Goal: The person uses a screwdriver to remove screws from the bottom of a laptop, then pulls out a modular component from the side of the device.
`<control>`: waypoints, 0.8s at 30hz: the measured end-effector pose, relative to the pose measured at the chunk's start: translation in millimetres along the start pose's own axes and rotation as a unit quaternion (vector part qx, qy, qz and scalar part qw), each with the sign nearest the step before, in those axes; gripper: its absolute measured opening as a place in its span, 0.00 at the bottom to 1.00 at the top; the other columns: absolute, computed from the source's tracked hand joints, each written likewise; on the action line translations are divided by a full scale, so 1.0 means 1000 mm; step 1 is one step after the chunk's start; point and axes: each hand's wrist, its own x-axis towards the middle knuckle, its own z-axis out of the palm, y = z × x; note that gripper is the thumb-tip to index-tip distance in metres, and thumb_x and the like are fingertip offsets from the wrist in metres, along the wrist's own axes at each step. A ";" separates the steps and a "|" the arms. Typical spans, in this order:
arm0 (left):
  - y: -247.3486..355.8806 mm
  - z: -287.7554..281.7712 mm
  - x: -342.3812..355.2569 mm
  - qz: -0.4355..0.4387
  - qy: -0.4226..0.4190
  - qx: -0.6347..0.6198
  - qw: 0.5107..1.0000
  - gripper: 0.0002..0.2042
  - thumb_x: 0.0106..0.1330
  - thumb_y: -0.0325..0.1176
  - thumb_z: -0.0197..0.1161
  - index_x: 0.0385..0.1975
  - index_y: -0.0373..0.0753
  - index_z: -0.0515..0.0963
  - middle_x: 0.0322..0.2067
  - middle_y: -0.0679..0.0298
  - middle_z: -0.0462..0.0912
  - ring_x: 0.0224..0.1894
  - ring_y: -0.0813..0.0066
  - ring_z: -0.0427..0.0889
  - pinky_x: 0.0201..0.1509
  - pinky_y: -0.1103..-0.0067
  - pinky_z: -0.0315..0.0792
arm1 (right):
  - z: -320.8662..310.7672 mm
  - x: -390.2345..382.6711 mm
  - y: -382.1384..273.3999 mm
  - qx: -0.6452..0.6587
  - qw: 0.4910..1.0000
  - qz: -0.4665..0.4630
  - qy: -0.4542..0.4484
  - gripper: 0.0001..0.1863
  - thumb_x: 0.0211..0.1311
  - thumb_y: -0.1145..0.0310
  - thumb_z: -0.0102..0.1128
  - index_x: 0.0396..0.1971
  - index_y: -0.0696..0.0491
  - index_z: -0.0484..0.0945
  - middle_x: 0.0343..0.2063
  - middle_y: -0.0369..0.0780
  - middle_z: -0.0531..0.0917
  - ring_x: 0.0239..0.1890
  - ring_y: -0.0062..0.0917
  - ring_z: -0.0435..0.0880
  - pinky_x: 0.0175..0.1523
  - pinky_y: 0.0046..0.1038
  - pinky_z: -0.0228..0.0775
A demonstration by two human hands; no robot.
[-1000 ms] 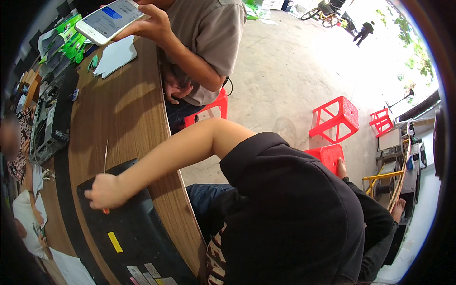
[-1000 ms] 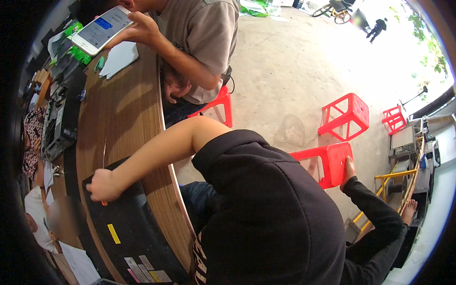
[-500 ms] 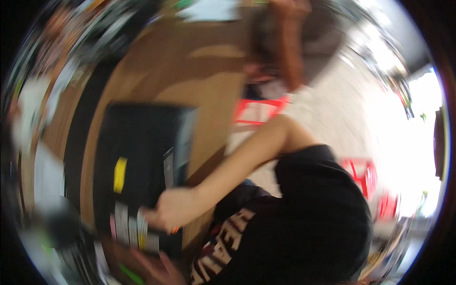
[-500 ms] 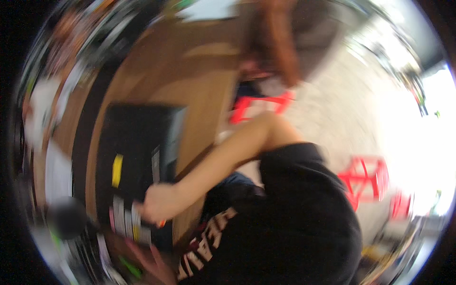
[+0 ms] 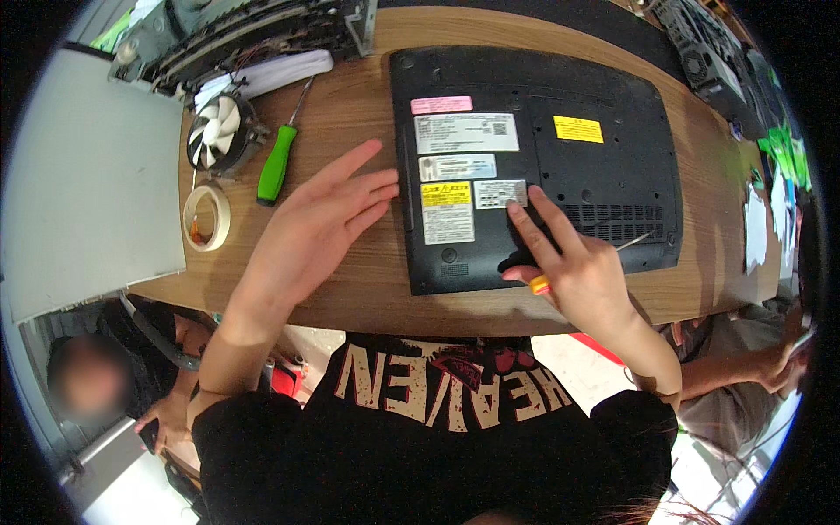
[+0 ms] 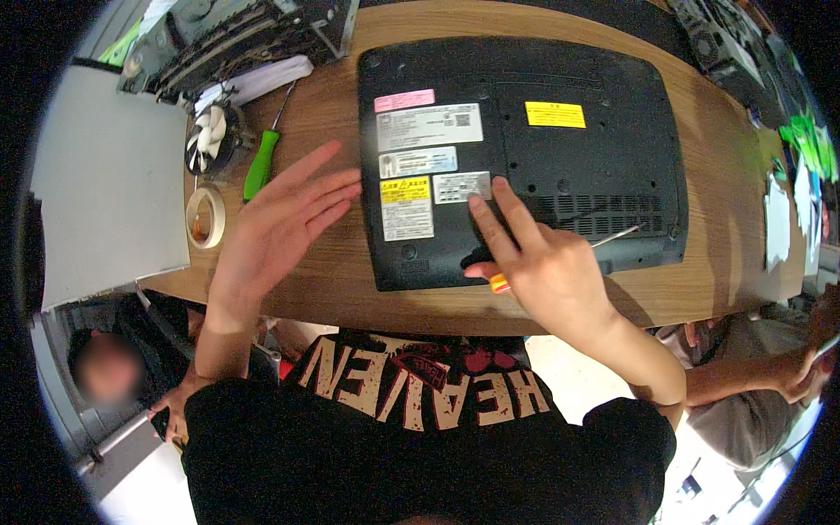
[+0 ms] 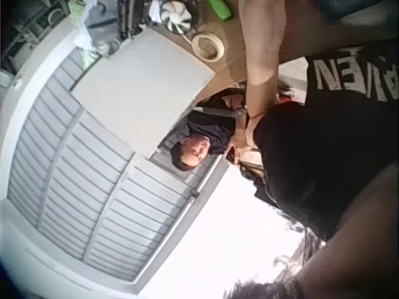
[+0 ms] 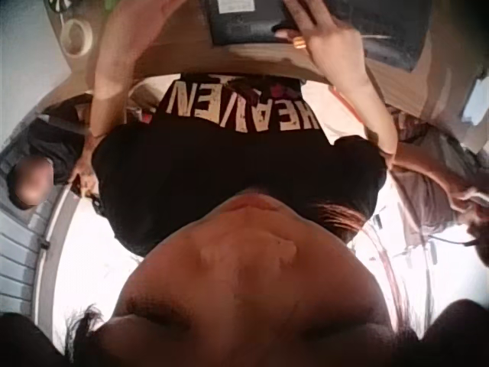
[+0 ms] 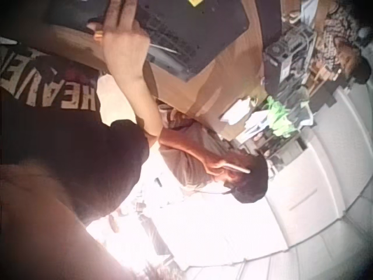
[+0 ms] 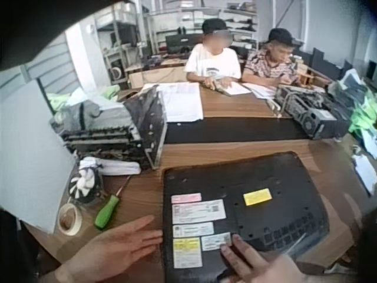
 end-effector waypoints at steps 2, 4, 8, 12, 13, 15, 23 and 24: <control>0.000 -0.011 0.007 -0.002 -0.007 0.023 1.000 0.27 0.69 0.27 0.53 0.67 0.34 0.55 0.54 0.54 0.73 0.58 0.66 0.71 0.65 0.75 0.63 | -0.001 0.001 0.003 0.030 1.000 0.008 0.005 0.31 0.53 0.52 0.62 0.54 0.54 0.74 0.53 0.47 0.75 0.27 0.25 0.84 0.29 0.24 0.77; -0.003 -0.019 0.017 0.001 -0.006 0.085 0.996 0.27 0.69 0.30 0.55 0.66 0.34 0.57 0.52 0.56 0.74 0.55 0.68 0.74 0.62 0.76 0.66 | -0.002 0.003 0.004 0.032 0.999 0.015 0.006 0.29 0.53 0.53 0.63 0.53 0.54 0.75 0.52 0.46 0.75 0.27 0.26 0.84 0.29 0.25 0.77; -0.015 -0.022 0.038 0.066 0.027 0.352 0.933 0.29 0.67 0.37 0.58 0.64 0.33 0.57 0.42 0.55 0.79 0.42 0.70 0.80 0.49 0.75 0.73 | -0.008 0.011 0.004 0.045 0.998 0.031 -0.015 0.26 0.54 0.55 0.63 0.53 0.50 0.76 0.49 0.44 0.76 0.25 0.29 0.83 0.28 0.27 0.77; -0.020 -0.020 0.052 0.160 0.043 0.518 0.839 0.31 0.66 0.37 0.58 0.64 0.30 0.55 0.32 0.51 0.79 0.32 0.63 0.81 0.38 0.71 0.74 | -0.010 0.019 0.002 0.051 0.998 0.038 -0.013 0.24 0.55 0.57 0.64 0.51 0.49 0.77 0.48 0.42 0.76 0.24 0.30 0.83 0.28 0.28 0.77; -0.020 -0.020 0.055 0.179 0.041 0.535 0.825 0.31 0.66 0.36 0.58 0.65 0.29 0.54 0.30 0.50 0.79 0.30 0.61 0.80 0.37 0.70 0.73 | -0.009 0.023 0.003 0.052 0.998 0.039 -0.009 0.23 0.55 0.58 0.64 0.51 0.49 0.77 0.48 0.42 0.76 0.24 0.30 0.83 0.28 0.28 0.77; -0.014 -0.023 0.061 0.207 0.065 0.555 0.803 0.31 0.66 0.33 0.57 0.66 0.33 0.52 0.32 0.53 0.79 0.31 0.66 0.80 0.36 0.74 0.74 | -0.004 0.030 0.005 0.051 0.997 0.061 -0.013 0.22 0.55 0.59 0.65 0.51 0.48 0.77 0.48 0.41 0.76 0.24 0.30 0.83 0.27 0.28 0.77; -0.011 -0.020 0.064 0.198 0.080 0.508 0.834 0.36 0.63 0.31 0.59 0.68 0.32 0.49 0.31 0.53 0.79 0.29 0.66 0.79 0.34 0.75 0.73 | -0.002 0.036 0.004 0.066 0.996 0.066 0.002 0.21 0.55 0.60 0.65 0.49 0.48 0.77 0.47 0.40 0.76 0.24 0.31 0.83 0.26 0.29 0.76; -0.009 -0.019 0.066 0.182 0.076 0.506 0.840 0.37 0.61 0.32 0.60 0.67 0.29 0.48 0.29 0.52 0.79 0.28 0.65 0.79 0.35 0.74 0.73 | -0.003 0.036 0.005 0.064 0.996 0.064 0.001 0.20 0.55 0.60 0.66 0.48 0.48 0.77 0.46 0.40 0.76 0.24 0.31 0.83 0.26 0.29 0.76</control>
